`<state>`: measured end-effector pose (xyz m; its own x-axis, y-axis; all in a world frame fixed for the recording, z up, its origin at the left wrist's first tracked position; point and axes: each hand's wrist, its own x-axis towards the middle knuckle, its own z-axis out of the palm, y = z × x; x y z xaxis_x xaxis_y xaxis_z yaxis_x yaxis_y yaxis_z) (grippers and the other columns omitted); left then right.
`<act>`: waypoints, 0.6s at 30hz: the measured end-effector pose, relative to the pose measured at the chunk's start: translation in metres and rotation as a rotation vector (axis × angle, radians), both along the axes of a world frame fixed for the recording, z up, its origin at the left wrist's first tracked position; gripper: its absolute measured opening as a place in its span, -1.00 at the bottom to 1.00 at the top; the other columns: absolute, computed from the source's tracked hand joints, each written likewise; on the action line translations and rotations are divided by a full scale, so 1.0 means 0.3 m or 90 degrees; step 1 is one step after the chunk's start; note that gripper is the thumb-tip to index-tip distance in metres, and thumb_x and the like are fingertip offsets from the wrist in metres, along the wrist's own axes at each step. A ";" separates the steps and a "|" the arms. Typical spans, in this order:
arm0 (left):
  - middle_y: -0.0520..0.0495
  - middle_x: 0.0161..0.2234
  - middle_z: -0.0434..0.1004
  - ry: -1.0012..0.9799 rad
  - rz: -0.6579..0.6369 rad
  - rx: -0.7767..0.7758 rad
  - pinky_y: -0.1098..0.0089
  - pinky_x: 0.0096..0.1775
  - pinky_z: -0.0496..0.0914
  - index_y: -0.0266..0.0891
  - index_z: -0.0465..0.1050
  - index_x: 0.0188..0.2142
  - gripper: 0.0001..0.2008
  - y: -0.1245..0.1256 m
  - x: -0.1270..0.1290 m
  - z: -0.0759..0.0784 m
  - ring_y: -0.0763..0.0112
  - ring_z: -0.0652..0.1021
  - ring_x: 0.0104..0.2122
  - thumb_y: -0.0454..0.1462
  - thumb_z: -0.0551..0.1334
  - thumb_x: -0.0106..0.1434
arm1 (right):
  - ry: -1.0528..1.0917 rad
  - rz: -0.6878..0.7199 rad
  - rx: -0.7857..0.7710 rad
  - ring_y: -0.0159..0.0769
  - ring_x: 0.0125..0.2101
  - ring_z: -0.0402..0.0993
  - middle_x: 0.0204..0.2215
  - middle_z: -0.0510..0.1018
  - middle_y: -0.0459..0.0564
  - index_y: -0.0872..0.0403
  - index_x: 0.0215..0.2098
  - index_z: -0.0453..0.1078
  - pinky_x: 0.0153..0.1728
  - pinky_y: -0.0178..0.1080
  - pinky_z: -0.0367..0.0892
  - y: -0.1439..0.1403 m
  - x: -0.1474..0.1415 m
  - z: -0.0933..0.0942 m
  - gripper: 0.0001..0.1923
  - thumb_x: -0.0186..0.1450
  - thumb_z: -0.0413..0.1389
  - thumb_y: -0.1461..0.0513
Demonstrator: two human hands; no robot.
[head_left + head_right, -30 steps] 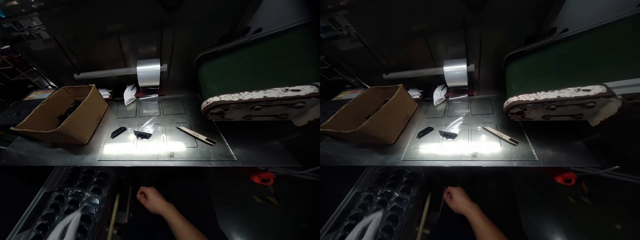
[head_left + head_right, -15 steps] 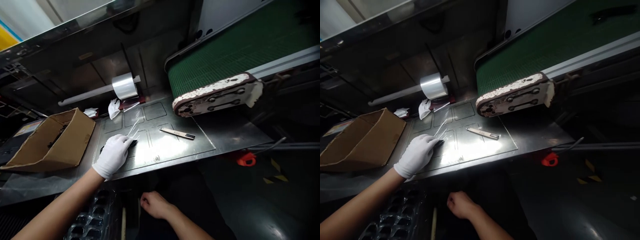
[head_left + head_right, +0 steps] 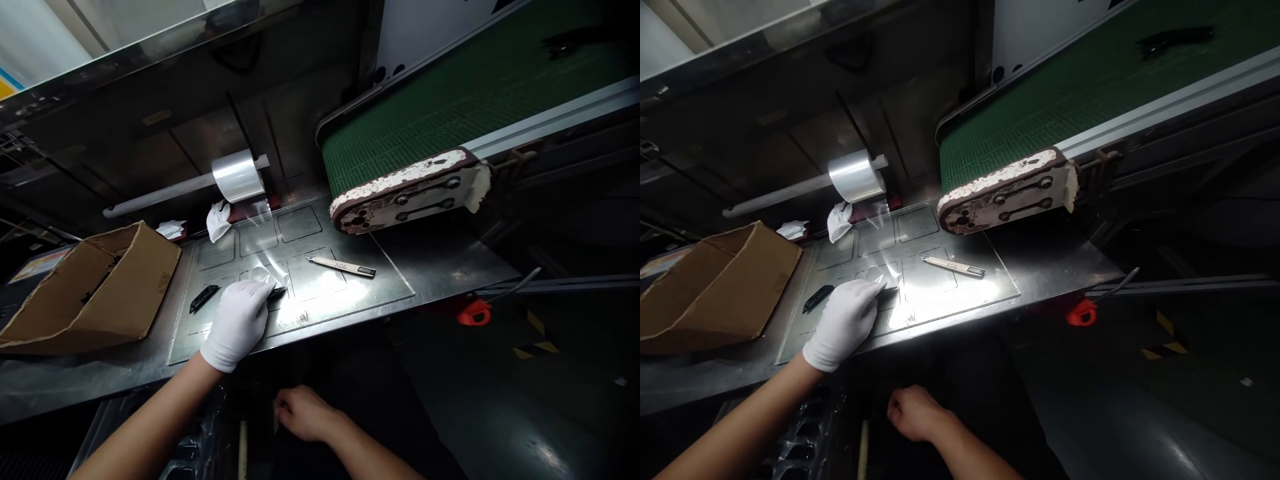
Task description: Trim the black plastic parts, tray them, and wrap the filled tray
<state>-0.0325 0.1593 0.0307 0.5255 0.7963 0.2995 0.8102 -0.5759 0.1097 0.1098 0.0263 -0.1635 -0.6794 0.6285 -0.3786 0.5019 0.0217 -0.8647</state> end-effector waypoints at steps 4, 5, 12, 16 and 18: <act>-0.10 -0.06 0.68 -0.087 0.047 0.023 0.18 0.00 0.54 -0.13 0.51 0.09 -0.61 -0.050 -0.057 0.008 0.20 0.65 -0.08 -0.44 0.18 0.33 | 0.000 0.008 -0.003 -0.19 -0.16 0.62 -0.17 0.66 0.01 0.10 -0.04 0.54 -0.04 -0.04 0.52 0.004 0.001 0.012 -0.67 0.51 0.16 0.01; -0.11 -0.02 0.68 -0.112 0.078 0.044 0.18 0.04 0.54 -0.13 0.49 0.12 -0.62 -0.060 -0.083 0.009 0.21 0.64 -0.04 -0.43 0.17 0.36 | -0.001 0.009 -0.003 -0.19 -0.16 0.62 -0.17 0.66 0.01 0.10 -0.04 0.54 -0.04 -0.04 0.52 0.006 0.001 0.015 -0.67 0.51 0.15 0.00; -0.17 0.04 0.63 -0.102 0.103 0.072 0.13 0.14 0.49 -0.16 0.49 0.09 -0.75 -0.062 -0.154 0.038 0.17 0.60 0.05 -0.28 0.24 0.44 | -0.005 0.023 0.005 -0.21 -0.19 0.62 -0.20 0.65 -0.01 0.11 -0.07 0.54 -0.07 -0.05 0.53 0.010 -0.007 0.018 -0.69 0.51 0.15 0.03; -0.12 -0.07 0.64 0.038 -0.004 -0.024 0.16 -0.02 0.50 -0.14 0.52 0.04 -0.77 -0.014 -0.063 0.068 0.14 0.60 -0.07 -0.28 0.29 0.40 | -0.009 0.024 0.009 -0.21 -0.19 0.62 -0.20 0.65 -0.01 0.10 -0.05 0.54 -0.07 -0.05 0.54 0.009 -0.010 0.014 -0.70 0.52 0.15 0.04; -0.11 -0.17 0.63 0.104 -0.028 -0.048 0.17 -0.14 0.46 -0.14 0.52 0.00 -0.81 0.011 -0.028 0.078 0.14 0.59 -0.18 -0.32 0.23 0.42 | -0.011 0.020 0.009 -0.21 -0.19 0.62 -0.19 0.65 -0.01 0.11 -0.04 0.54 -0.07 -0.05 0.54 0.007 -0.009 0.013 -0.71 0.52 0.15 0.05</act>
<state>-0.0409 0.1627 0.0542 0.5976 0.7882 0.1468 0.7946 -0.6067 0.0226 0.1071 0.0284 -0.1595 -0.6924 0.6125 -0.3813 0.5156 0.0504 -0.8553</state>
